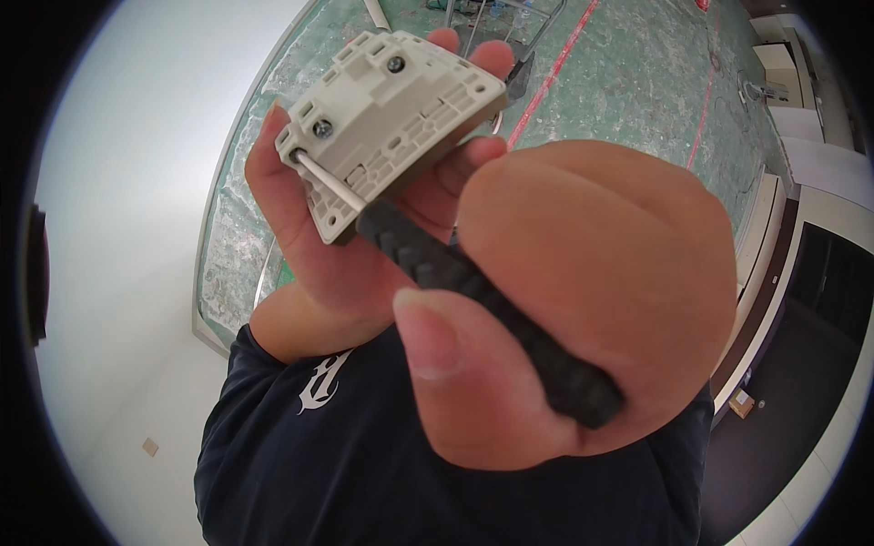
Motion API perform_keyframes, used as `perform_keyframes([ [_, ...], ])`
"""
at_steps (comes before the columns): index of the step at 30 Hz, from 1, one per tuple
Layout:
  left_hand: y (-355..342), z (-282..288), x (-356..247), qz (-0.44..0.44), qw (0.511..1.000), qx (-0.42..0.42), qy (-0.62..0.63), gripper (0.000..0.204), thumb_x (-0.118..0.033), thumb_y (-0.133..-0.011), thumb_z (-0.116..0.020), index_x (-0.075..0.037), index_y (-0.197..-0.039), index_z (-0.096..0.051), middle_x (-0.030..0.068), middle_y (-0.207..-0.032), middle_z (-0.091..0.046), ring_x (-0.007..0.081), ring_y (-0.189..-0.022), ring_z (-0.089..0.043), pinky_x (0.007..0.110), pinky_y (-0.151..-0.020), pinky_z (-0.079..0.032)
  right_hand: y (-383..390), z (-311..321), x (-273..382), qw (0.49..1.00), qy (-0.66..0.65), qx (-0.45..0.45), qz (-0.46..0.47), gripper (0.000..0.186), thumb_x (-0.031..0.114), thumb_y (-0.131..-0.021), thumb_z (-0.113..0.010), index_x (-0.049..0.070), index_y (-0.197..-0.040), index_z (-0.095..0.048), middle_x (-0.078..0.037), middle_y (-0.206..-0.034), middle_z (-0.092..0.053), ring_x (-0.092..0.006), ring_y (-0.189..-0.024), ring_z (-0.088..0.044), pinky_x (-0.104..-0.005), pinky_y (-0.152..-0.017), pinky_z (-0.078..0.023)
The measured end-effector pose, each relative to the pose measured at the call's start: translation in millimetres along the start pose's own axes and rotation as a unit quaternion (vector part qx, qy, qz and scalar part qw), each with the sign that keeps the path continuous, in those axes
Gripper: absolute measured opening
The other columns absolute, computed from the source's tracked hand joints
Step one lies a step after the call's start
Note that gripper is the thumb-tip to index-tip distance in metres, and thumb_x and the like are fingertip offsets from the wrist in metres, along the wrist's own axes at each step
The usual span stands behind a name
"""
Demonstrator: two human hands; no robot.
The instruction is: The person is using a screwdriver to disassemble or adjust the internal components of a plastic light switch housing.
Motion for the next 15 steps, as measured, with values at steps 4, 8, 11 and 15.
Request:
perform_keyframes([
  [4,3.0,4.0,1.4,-0.012,0.999,-0.036,-0.021,0.082,-0.065,-0.088,-0.032,-0.005,-0.143,-0.031,0.0232,-0.143,-0.037,0.0334,-0.105,-0.062,0.045,-0.092,-0.051,6.3,-5.0,6.3,0.999,0.038,-0.029,0.010,0.043,0.034,-0.088,-0.048,-0.005,-0.071,-0.048,-0.011,-0.056,-0.046,-0.0182,-0.046,-0.042,-0.0301,-0.041,-0.030],
  [8,8.3,6.1,2.4,-0.014,0.999,-0.025,-0.026,0.081,-0.065,-0.088,-0.033,-0.006,-0.143,-0.032,0.0222,-0.142,-0.039,0.0325,-0.102,-0.063,0.046,-0.091,-0.051,13.3,-20.4,17.3,0.984,0.096,-0.140,0.052,0.037,0.029,-0.085,-0.051,-0.006,-0.072,-0.049,-0.015,-0.060,-0.049,-0.0217,-0.049,-0.046,-0.0318,-0.044,-0.035],
  [11,9.6,5.8,4.2,0.012,0.998,-0.046,-0.032,0.080,-0.065,-0.088,-0.033,-0.007,-0.142,-0.034,0.0211,-0.141,-0.041,0.0321,-0.098,-0.064,0.045,-0.090,-0.051,21.2,-20.1,17.7,0.963,0.081,-0.243,0.082,0.035,0.027,-0.083,-0.052,-0.006,-0.072,-0.047,-0.017,-0.063,-0.050,-0.0247,-0.053,-0.049,-0.0334,-0.048,-0.039],
  [15,21.2,-0.4,4.0,0.007,0.997,-0.075,-0.021,0.077,-0.064,-0.089,-0.032,-0.006,-0.140,-0.037,0.0207,-0.139,-0.043,0.0335,-0.109,-0.059,0.046,-0.096,-0.046,18.3,-16.5,24.5,0.980,0.091,-0.114,0.135,0.039,0.029,-0.084,-0.053,-0.004,-0.068,-0.044,-0.016,-0.063,-0.049,-0.0263,-0.054,-0.048,-0.0344,-0.047,-0.039],
])
Point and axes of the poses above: each hand's wrist, its own y-axis away from the middle knuckle, its own z-axis out of the back of the hand, x = y × z, the point moved 7 cm from there along -y, towards the middle knuckle
